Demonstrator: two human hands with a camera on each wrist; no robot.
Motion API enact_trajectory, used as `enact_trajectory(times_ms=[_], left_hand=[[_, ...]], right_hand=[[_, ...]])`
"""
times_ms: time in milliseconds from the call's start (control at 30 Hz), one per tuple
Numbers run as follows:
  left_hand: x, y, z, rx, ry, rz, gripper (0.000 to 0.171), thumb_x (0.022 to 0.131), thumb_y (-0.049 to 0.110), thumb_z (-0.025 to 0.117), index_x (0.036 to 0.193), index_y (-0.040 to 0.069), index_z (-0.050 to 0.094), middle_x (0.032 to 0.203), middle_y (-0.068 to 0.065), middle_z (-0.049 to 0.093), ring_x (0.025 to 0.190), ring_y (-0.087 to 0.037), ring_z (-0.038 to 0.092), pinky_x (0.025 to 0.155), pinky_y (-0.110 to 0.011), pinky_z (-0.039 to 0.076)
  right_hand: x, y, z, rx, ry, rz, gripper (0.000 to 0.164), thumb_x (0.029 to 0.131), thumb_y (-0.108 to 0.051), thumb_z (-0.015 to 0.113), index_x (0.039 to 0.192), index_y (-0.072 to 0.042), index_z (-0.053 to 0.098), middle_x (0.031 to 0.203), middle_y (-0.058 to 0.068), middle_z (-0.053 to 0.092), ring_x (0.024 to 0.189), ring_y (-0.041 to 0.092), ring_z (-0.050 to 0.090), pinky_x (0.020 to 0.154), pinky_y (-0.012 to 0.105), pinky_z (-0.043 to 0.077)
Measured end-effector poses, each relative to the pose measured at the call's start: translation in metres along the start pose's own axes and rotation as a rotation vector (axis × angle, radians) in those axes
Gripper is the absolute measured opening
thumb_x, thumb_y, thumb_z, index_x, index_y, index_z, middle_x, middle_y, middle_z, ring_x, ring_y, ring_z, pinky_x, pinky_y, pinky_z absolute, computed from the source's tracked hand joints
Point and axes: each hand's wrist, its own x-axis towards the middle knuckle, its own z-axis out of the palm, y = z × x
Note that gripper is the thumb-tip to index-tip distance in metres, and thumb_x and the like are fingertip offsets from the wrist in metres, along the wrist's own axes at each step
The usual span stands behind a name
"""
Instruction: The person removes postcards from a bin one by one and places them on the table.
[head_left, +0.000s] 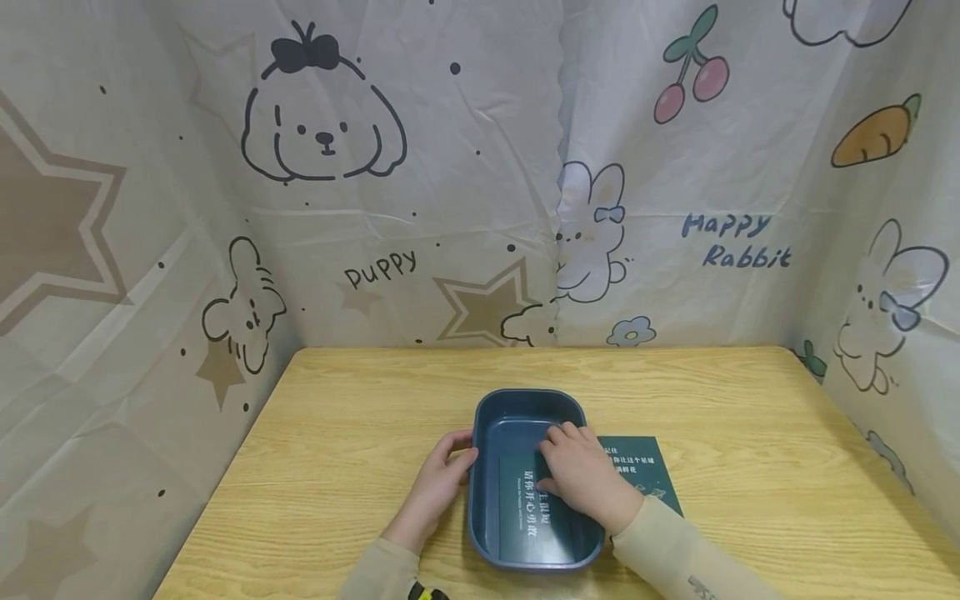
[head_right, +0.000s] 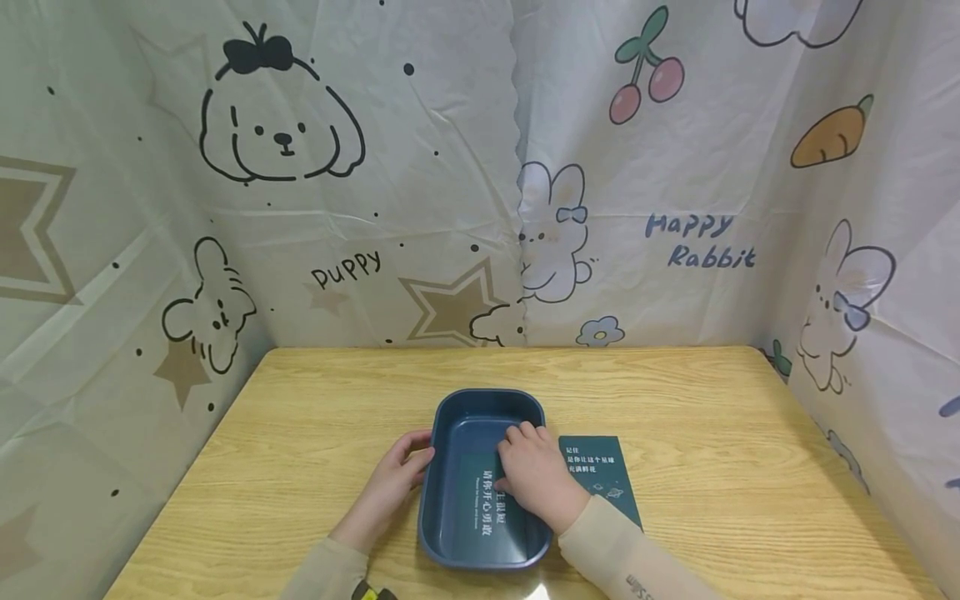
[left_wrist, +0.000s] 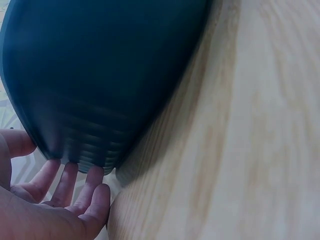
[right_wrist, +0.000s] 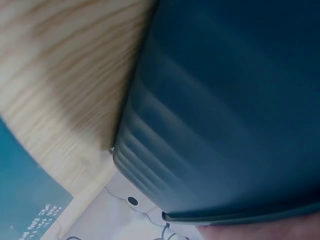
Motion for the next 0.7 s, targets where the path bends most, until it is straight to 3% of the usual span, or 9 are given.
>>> enact_trajectory(times_ms=[700], left_hand=[[-0.0015,0.0019,-0.0001,-0.012,-0.007,0.004,0.042,0.097,0.026,0.051,0.134,0.007,0.048,0.137,-0.018,0.047,0.111,-0.025,0.053,0.09,-0.044,0.049]], right_hand=[[0.0002,-0.002,-0.0023,-0.027,-0.012,0.006,0.048,0.07,-0.045,0.077,0.101,-0.008,0.07,0.094,0.005,0.066,0.087,0.021,0.051,0.073,0.036,0.04]])
